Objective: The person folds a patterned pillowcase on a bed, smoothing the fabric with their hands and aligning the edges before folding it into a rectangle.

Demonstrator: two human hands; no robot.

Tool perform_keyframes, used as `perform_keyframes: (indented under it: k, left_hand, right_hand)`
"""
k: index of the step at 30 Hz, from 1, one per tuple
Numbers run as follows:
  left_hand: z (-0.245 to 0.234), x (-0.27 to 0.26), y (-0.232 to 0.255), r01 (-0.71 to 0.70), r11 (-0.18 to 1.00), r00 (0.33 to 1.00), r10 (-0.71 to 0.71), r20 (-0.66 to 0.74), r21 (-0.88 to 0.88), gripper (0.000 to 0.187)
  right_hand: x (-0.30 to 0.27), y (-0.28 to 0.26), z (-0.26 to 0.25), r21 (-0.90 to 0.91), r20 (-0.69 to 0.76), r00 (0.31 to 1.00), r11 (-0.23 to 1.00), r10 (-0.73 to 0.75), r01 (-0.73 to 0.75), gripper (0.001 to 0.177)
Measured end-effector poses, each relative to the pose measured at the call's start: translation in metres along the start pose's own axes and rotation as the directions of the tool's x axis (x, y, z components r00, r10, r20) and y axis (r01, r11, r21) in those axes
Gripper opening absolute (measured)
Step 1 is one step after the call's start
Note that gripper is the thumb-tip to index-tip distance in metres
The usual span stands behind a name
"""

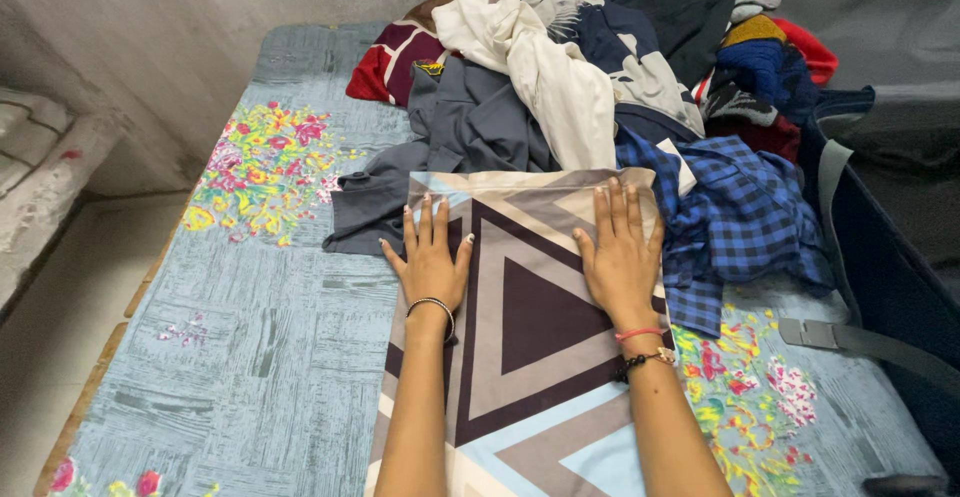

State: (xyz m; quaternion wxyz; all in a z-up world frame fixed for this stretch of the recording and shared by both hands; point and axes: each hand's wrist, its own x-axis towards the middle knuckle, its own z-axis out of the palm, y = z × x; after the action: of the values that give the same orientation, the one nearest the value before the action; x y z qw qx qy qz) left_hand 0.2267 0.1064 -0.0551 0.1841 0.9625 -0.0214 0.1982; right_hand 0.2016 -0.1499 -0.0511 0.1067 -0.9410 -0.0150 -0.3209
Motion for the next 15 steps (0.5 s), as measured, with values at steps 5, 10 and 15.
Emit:
perform_keyframes:
  k: [5,10,15]
  left_hand:
    - [0.008,-0.001,-0.002,-0.025,0.996,0.991,0.037,-0.132,0.09,0.068]
    - [0.013,-0.001,0.005,-0.145,0.979,0.984,0.157,-0.083,0.141,0.065]
    - [0.012,0.0,0.004,-0.086,0.993,0.996,0.086,0.008,0.085,0.066]
  right_hand:
    - [0.002,-0.017,-0.001,-0.031,-0.056,0.996,0.997,0.074,-0.076,0.072]
    - [-0.001,-0.044,0.005,0.024,0.02,0.998,0.998,-0.056,0.056,0.075]
    - [0.002,-0.018,0.007,0.013,0.025,1.0,1.0,0.016,-0.016,0.074]
